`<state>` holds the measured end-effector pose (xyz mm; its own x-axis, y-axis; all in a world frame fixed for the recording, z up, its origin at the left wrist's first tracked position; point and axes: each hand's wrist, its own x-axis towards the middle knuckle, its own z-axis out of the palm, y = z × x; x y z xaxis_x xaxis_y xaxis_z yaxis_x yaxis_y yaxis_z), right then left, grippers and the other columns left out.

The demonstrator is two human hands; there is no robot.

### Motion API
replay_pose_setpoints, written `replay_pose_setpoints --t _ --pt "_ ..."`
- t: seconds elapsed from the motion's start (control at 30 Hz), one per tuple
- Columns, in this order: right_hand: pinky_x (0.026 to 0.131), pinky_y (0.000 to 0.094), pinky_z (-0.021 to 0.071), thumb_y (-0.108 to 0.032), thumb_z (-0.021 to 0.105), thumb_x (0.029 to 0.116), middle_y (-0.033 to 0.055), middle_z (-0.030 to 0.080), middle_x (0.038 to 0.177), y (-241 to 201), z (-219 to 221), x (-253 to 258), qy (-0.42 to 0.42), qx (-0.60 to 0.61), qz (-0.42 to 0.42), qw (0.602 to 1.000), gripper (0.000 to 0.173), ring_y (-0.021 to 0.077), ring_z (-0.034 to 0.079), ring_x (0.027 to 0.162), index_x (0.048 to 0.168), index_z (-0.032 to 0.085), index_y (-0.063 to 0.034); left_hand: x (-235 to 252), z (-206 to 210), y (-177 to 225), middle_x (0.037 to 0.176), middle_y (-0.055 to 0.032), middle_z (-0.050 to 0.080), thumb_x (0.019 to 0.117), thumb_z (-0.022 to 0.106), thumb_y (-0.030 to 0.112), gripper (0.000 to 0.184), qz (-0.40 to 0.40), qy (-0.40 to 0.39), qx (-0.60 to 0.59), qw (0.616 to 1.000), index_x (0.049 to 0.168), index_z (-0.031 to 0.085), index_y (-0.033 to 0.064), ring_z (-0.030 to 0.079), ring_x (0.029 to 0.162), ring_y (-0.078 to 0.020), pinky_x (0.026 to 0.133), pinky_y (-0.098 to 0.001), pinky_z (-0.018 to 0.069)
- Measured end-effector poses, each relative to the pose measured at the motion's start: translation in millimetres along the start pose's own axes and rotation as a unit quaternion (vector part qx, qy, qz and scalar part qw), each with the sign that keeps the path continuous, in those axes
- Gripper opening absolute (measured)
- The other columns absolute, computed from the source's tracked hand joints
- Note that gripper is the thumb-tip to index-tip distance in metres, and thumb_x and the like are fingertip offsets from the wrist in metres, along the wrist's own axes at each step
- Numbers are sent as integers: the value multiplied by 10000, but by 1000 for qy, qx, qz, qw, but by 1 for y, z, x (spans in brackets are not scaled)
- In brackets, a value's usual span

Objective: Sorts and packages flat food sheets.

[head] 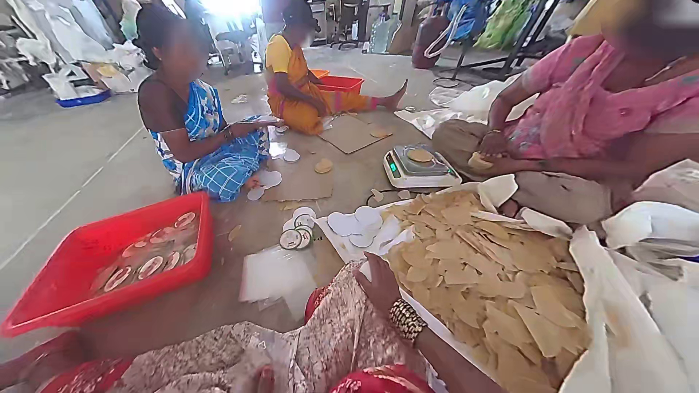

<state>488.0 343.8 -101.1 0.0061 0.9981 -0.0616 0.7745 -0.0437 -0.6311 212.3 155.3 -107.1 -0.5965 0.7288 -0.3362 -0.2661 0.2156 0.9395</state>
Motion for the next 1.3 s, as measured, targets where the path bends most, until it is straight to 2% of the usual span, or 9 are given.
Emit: replay_pose_setpoints --t 0.17,0.3,0.43,0.53,0.7,0.83,0.97,1.1,1.3 --pt "899 439 553 -57 697 885 155 701 1056 21 -15 -28 117 239 -2 964 193 245 672 989 1060 706 22 15 -18 -36 762 73 678 1019 552 97 112 84 -45 -30 995 1005 655 54 650 681 -20 682 -234 580" --pt "654 288 571 67 666 901 86 678 834 14 -46 -43 90 387 91 913 115 119 649 684 1014 640 64 12 -14 -30 785 65 692 1014 561 84 99 57 -23 -27 998 1016 651 42 665 704 -19 703 -231 589" --pt "822 374 576 -153 733 939 150 680 1130 15 -58 -56 25 306 121 944 390 203 682 946 1255 600 33 12 -13 -30 803 44 701 1008 579 83 102 61 -4 -27 998 1030 652 15 679 718 -30 708 -234 598" --pt "965 493 516 -291 848 781 210 607 1283 17 -56 -71 -95 144 95 980 775 320 628 1109 1401 500 18 14 -13 -31 800 48 693 1006 560 69 108 69 -5 -31 997 1032 644 6 668 714 -21 705 -221 586" --pt "730 341 579 -60 775 811 68 715 830 3 -57 -76 -42 229 57 971 191 133 685 742 986 723 -3 16 -13 -34 781 52 695 1005 563 63 101 79 -14 -40 996 1013 658 28 664 692 -26 681 -221 586" --pt "611 228 540 -139 774 843 -38 669 720 -25 -76 -67 121 280 -6 952 132 24 627 630 892 680 -61 17 -14 -35 776 52 696 1002 565 60 105 73 -14 -47 996 1006 667 36 661 679 -26 669 -219 584" --pt "837 301 571 -227 748 889 59 727 913 -23 -70 -64 262 128 -192 937 205 117 688 891 897 722 -23 17 -12 -35 807 26 710 999 577 50 101 53 10 -46 997 1036 658 3 686 710 -44 700 -236 604" --pt "1121 558 443 -153 578 999 206 679 1312 5 -29 -83 64 -86 -210 972 270 399 611 1279 1122 735 29 17 -13 -33 821 10 699 1006 564 55 105 49 1 -36 998 1051 639 -2 682 722 -59 705 -248 601" --pt "1087 509 498 -154 525 997 184 693 1307 27 7 -98 113 -107 -264 952 334 366 647 1255 1159 723 60 15 -12 -32 828 19 701 1004 561 49 100 43 1 -44 998 1056 633 3 688 725 -58 704 -250 606"
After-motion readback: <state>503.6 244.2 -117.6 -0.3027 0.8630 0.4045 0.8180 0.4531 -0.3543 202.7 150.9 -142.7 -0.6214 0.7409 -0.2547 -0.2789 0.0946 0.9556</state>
